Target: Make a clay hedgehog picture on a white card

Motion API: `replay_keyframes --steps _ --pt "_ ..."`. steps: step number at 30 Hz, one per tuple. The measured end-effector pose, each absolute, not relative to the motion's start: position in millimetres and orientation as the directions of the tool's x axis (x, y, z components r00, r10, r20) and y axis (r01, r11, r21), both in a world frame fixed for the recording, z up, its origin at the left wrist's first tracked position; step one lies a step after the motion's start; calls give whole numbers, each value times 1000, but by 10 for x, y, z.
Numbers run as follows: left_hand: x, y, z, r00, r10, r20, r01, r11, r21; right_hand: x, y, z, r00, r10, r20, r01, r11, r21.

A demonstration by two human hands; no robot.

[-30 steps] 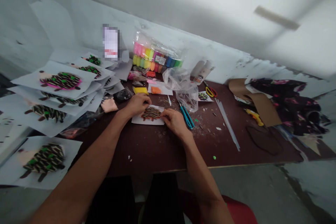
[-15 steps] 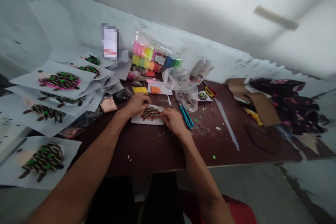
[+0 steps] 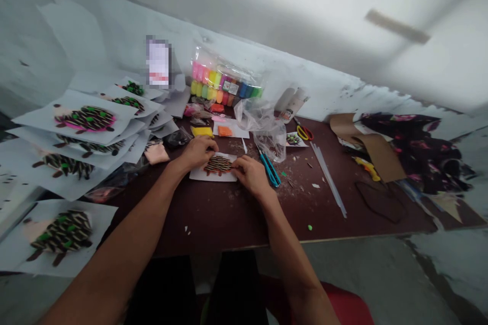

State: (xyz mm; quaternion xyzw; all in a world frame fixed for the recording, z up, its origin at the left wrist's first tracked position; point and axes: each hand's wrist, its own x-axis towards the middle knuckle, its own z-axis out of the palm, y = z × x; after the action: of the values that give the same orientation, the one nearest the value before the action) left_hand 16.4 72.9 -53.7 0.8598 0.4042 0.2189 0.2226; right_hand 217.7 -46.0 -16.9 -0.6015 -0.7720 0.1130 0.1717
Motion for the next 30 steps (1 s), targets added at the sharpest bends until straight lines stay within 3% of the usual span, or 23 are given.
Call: replay_keyframes --steps 7,21,30 --pt "160 738 -551 578 791 197 599 -576 555 2234 -461 -171 -185 971 149 856 234 -460" --pt "172 741 -587 568 797 208 601 -574 556 2302 -425 -233 -143 969 199 844 224 -487" --pt "176 733 -584 573 786 232 585 -591 556 2247 -403 -283 -192 936 295 874 300 -383"
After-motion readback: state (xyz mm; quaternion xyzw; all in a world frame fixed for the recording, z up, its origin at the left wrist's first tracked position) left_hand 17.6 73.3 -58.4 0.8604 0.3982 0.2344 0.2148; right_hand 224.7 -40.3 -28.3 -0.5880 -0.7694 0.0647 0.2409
